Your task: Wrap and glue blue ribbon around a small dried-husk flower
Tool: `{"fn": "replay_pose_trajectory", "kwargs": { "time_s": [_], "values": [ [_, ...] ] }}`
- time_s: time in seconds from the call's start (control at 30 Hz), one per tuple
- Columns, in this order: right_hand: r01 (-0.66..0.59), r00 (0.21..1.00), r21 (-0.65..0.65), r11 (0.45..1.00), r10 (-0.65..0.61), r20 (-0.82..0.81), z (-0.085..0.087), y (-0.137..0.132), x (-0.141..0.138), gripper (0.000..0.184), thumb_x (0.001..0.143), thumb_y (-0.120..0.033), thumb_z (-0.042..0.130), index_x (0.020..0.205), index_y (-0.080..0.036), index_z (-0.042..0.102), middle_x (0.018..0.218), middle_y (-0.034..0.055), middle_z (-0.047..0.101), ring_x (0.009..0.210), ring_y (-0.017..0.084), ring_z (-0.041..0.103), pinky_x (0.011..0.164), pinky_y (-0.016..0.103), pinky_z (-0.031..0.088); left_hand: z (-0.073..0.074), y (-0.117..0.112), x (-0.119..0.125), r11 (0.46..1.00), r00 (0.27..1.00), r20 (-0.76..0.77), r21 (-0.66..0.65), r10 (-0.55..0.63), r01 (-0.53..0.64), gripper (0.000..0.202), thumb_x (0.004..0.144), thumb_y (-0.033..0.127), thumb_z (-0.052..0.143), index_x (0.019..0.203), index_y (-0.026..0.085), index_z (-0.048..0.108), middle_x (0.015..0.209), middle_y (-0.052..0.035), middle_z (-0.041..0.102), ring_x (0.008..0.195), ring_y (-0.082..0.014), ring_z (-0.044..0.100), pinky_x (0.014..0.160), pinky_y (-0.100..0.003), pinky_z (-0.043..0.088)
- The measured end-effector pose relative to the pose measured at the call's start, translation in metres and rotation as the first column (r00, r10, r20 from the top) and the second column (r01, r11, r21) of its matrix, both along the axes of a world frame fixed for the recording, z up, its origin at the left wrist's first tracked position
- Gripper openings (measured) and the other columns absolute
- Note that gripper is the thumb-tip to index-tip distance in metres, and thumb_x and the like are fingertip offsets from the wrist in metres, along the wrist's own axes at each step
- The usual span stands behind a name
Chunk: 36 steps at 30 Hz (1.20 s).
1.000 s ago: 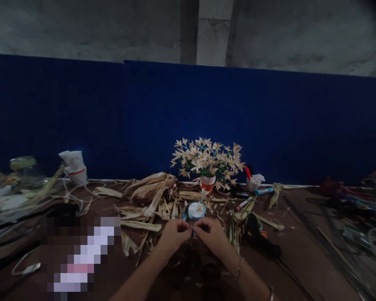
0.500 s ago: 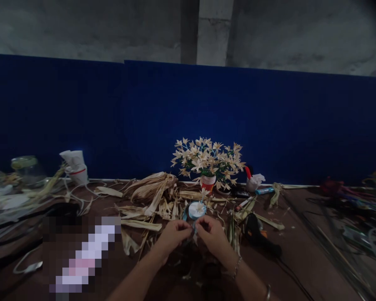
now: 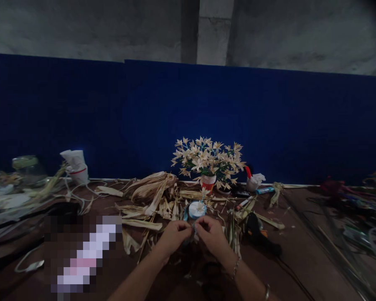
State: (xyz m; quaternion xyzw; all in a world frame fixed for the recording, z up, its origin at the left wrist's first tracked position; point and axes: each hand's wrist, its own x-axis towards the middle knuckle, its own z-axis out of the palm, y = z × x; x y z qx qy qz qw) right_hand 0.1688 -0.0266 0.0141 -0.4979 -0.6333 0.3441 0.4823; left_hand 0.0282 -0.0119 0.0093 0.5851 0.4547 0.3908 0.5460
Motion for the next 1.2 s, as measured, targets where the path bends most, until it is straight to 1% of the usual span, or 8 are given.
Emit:
{"fn": "replay_pose_trajectory", "kwargs": {
  "time_s": [0.17,0.37,0.57,0.63,0.77,0.83,1.03,1.2],
  "values": [
    [-0.078,0.991,-0.164,0.983,0.058,-0.122,-0.0029,0.0041,0.0013,0.015,0.066,-0.03,0.052,0.063,-0.015,0.058,0.048,-0.0037,0.05,0.043,0.009,0.043,0.042,0.019,0.034,-0.0003,0.0008,-0.0015,0.996,0.994,-0.071,0.046,0.086,-0.082,0.014,0.057,0.025,0.055,0.052,0.014,0.061,0.047,0.004,0.05,0.048,-0.0089,0.04,0.049,-0.02,0.029],
    [-0.109,0.988,-0.135,0.985,0.093,-0.122,-0.0039,0.0054,0.003,0.015,0.066,-0.028,0.054,0.064,-0.014,0.059,0.055,-0.002,0.053,0.049,0.009,0.045,0.047,0.019,0.037,0.0009,0.0002,-0.0013,0.996,0.995,-0.048,0.001,0.084,-0.084,0.012,0.055,0.024,0.058,0.053,0.013,0.06,0.048,0.003,0.052,0.048,-0.0092,0.042,0.05,-0.021,0.031],
    [-0.071,0.996,-0.1,0.992,0.066,-0.053,-0.005,0.0049,0.0033,0.012,0.064,-0.025,0.055,0.061,-0.014,0.058,0.053,-0.0024,0.051,0.05,0.009,0.043,0.048,0.019,0.036,-0.0005,-0.0009,0.0012,0.996,0.994,-0.061,0.021,0.091,-0.09,0.015,0.054,0.027,0.06,0.051,0.013,0.058,0.047,0.0043,0.049,0.048,-0.0083,0.04,0.05,-0.02,0.029],
    [-0.075,0.995,-0.085,0.994,0.069,-0.074,-0.004,0.0047,0.003,0.011,0.065,-0.024,0.054,0.06,-0.015,0.057,0.054,-0.0024,0.051,0.051,0.01,0.043,0.049,0.018,0.036,-0.0001,-0.0021,0.002,0.997,0.997,-0.029,-0.027,0.078,-0.079,0.019,0.054,0.031,0.062,0.052,0.013,0.056,0.046,0.0047,0.047,0.046,-0.0075,0.038,0.048,-0.02,0.027],
    [-0.102,0.983,-0.107,0.989,0.084,-0.164,-0.0007,0.0052,0.0038,0.013,0.065,-0.027,0.055,0.06,-0.015,0.055,0.054,-0.0031,0.05,0.051,0.009,0.042,0.048,0.018,0.035,0.0032,-0.0051,0.0013,0.975,0.994,0.108,-0.22,-0.008,0.032,0.027,0.056,0.039,0.062,0.059,0.014,0.054,0.043,0.007,0.043,0.04,-0.0051,0.032,0.042,-0.019,0.02],
    [-0.115,0.977,-0.121,0.986,0.09,-0.193,-0.0001,0.0057,0.0044,0.015,0.064,-0.029,0.056,0.06,-0.015,0.054,0.054,-0.0034,0.049,0.05,0.009,0.042,0.047,0.018,0.035,0.0046,-0.006,0.0006,0.965,0.989,0.146,-0.256,-0.023,0.061,0.028,0.056,0.04,0.062,0.059,0.014,0.054,0.043,0.0075,0.041,0.039,-0.0045,0.03,0.042,-0.019,0.018],
    [-0.106,0.983,-0.172,0.979,0.077,-0.169,-0.0022,0.0062,0.0038,0.015,0.063,-0.03,0.056,0.06,-0.015,0.055,0.049,-0.0043,0.048,0.045,0.008,0.039,0.044,0.018,0.033,0.0027,-0.0045,0.0013,0.98,0.996,0.093,-0.201,0.015,0.004,0.018,0.054,0.028,0.062,0.056,0.013,0.052,0.042,0.0073,0.041,0.039,-0.0042,0.029,0.042,-0.019,0.017],
    [-0.098,0.994,-0.183,0.978,0.087,-0.065,-0.0036,0.0089,0.0057,0.014,0.061,-0.029,0.057,0.062,-0.014,0.059,0.053,-0.0022,0.055,0.049,0.01,0.046,0.049,0.02,0.036,0.0024,-0.0044,0.0028,0.99,0.997,-0.005,-0.114,0.079,-0.079,0.01,0.053,0.021,0.057,0.053,0.014,0.05,0.042,0.0086,0.039,0.041,-0.0043,0.028,0.043,-0.019,0.021]
  ]
}}
